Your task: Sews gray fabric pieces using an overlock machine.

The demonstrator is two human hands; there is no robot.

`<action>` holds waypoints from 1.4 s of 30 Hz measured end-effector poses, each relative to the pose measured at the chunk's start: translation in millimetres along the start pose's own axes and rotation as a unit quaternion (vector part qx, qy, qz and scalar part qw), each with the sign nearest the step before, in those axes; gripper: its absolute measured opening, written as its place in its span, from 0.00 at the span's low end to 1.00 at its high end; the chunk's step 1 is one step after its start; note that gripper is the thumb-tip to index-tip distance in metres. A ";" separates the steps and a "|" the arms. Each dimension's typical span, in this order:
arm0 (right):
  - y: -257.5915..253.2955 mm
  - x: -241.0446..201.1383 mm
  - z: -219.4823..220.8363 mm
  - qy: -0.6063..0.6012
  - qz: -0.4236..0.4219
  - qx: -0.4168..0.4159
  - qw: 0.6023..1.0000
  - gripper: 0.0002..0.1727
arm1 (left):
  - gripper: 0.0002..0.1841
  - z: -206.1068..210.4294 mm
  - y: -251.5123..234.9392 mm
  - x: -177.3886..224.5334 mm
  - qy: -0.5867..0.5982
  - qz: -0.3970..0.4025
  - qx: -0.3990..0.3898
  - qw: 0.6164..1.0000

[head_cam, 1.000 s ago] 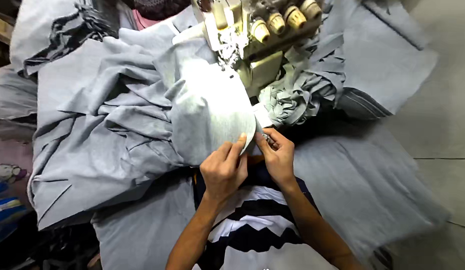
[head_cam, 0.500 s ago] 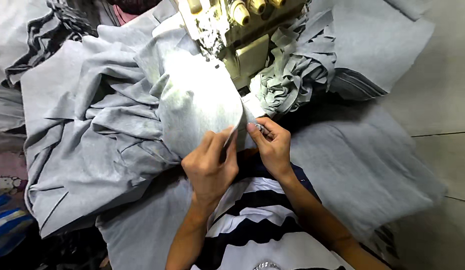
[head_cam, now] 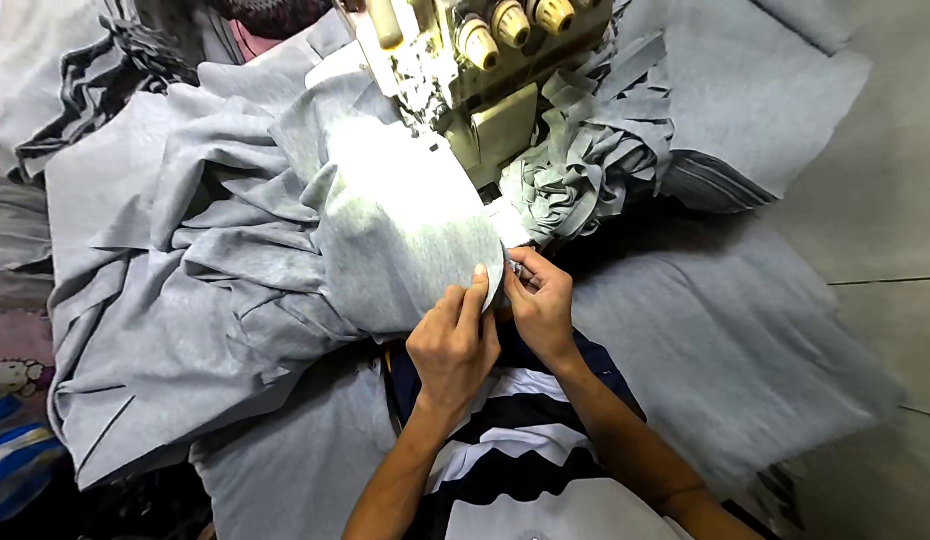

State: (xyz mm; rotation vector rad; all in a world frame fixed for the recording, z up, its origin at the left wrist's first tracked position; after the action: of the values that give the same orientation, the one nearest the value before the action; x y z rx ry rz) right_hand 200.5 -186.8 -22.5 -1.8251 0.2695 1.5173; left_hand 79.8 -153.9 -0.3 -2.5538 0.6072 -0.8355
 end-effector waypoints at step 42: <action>-25.2 6.0 17.8 0.010 0.001 -0.036 0.999 0.04 | 0.18 -0.6 -23.3 -4.7 -0.048 -0.005 -0.038 0.998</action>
State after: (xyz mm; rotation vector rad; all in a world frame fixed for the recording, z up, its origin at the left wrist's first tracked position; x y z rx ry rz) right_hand 203.3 -155.7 -18.5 -1.8986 0.2293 1.5283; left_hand 82.5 -132.2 9.2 -2.6499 0.6076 -0.7022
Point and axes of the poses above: each hand's wrist, its own y-axis away from the middle knuckle, its own z-axis out of the palm, x = y × z, the point moved 1 cm from there along -y, towards the middle knuckle, and after that the axes turned 15 degrees about -z, right-handed, at the moved point
